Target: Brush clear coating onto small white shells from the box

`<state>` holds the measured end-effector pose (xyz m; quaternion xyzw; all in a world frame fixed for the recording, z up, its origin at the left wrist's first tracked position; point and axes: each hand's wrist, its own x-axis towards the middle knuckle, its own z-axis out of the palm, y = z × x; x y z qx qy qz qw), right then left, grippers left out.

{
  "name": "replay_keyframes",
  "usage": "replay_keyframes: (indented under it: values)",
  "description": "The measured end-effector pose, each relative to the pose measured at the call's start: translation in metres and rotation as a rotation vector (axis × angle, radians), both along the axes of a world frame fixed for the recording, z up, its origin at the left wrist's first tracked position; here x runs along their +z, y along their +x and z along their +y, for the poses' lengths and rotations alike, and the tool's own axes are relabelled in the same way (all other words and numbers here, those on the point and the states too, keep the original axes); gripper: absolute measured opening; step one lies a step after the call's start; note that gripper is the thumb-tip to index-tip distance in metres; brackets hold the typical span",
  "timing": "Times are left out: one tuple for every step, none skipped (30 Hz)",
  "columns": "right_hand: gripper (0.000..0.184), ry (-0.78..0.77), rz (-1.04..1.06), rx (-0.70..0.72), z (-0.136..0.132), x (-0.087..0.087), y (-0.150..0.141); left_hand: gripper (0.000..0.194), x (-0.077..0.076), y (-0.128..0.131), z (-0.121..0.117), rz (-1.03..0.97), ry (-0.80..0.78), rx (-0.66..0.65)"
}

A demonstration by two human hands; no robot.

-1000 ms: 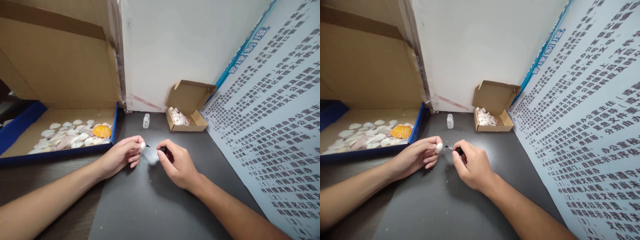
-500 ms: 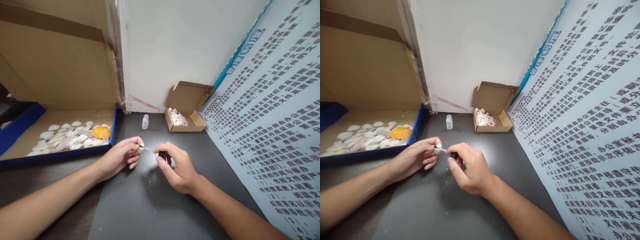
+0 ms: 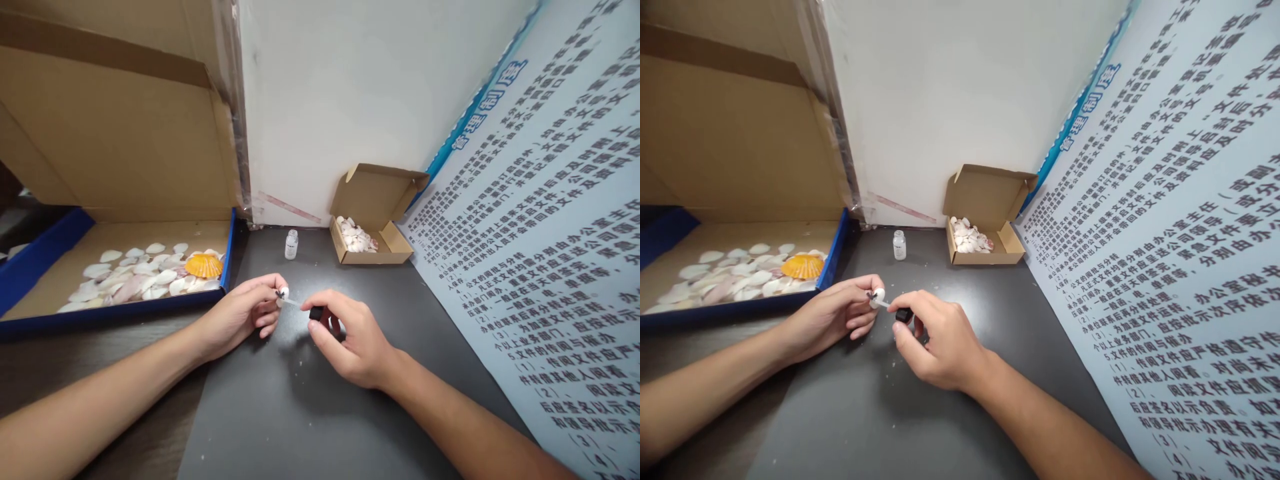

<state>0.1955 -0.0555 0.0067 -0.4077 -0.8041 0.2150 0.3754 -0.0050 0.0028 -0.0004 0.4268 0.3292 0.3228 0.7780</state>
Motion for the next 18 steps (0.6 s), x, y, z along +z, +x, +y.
replay_keyframes:
  values:
    - [0.020, -0.004, -0.002, 0.011, -0.0001, -0.0003, -0.0001, 0.004, 0.0002, 0.0000, -0.0001, -0.005, -0.001, 0.000]
    - [0.022, -0.006, -0.007, 0.020, -0.0001, -0.0004, -0.0002, 0.004, 0.0002, 0.0000, -0.0001, -0.008, -0.002, 0.001]
    - [0.023, -0.009, -0.012, 0.027, -0.0002, -0.0002, -0.0002, 0.003, 0.0002, -0.0001, -0.0001, -0.008, -0.002, 0.003]
    - [0.024, -0.014, -0.019, 0.032, -0.0003, 0.0003, -0.0003, 0.003, 0.0001, -0.0001, -0.0001, -0.007, -0.002, 0.005]
    - [0.024, -0.021, -0.024, 0.032, -0.0006, 0.0009, -0.0004, 0.003, -0.0001, -0.0002, -0.0001, -0.004, -0.002, 0.007]
    - [0.024, -0.028, -0.028, 0.027, -0.0009, 0.0016, -0.0005, 0.004, -0.0002, -0.0003, -0.0001, 0.001, -0.004, 0.010]
    - [0.023, -0.034, -0.028, 0.018, -0.0012, 0.0024, -0.0007, 0.004, -0.0003, -0.0004, -0.0001, 0.004, -0.004, 0.012]
    - [0.023, -0.038, -0.028, 0.003, -0.0016, 0.0032, -0.0009, 0.005, -0.0004, -0.0005, -0.0001, 0.006, -0.004, 0.013]
    - [0.021, -0.040, -0.029, -0.017, -0.0019, 0.0040, -0.0011, 0.006, -0.0005, -0.0006, -0.0001, 0.007, -0.004, 0.011]
    - [0.020, -0.040, -0.032, -0.040, -0.0022, 0.0046, -0.0014, 0.007, -0.0004, -0.0007, -0.0001, 0.008, -0.003, 0.008]
    - [0.018, -0.039, -0.037, -0.061, -0.0024, 0.0051, -0.0016, 0.008, -0.0004, -0.0007, -0.0002, 0.009, -0.001, 0.004]
    - [0.016, -0.037, -0.043, -0.078, -0.0024, 0.0055, -0.0018, 0.009, -0.0003, -0.0008, -0.0003, 0.012, 0.000, 0.001]
    - [0.016, -0.034, -0.046, -0.086, -0.0023, 0.0056, -0.0019, 0.009, -0.0002, -0.0007, -0.0004, 0.015, 0.003, -0.002]
    - [0.016, -0.027, -0.041, -0.084, -0.0021, 0.0055, -0.0019, 0.009, -0.0002, -0.0007, -0.0005, 0.017, 0.004, -0.003]
    - [0.016, -0.017, -0.033, -0.074, -0.0018, 0.0051, -0.0019, 0.009, -0.0002, -0.0007, -0.0006, 0.017, 0.005, -0.003]
    - [0.018, -0.007, -0.022, -0.059, -0.0015, 0.0046, -0.0018, 0.009, -0.0002, -0.0007, -0.0006, 0.015, 0.006, -0.002]
    - [0.019, 0.003, -0.010, -0.042, -0.0013, 0.0039, -0.0016, 0.009, -0.0003, -0.0007, -0.0006, 0.013, 0.006, -0.001]
    - [0.020, 0.011, -0.001, -0.026, -0.0010, 0.0032, -0.0014, 0.009, -0.0005, -0.0007, -0.0006, 0.010, 0.008, -0.001]
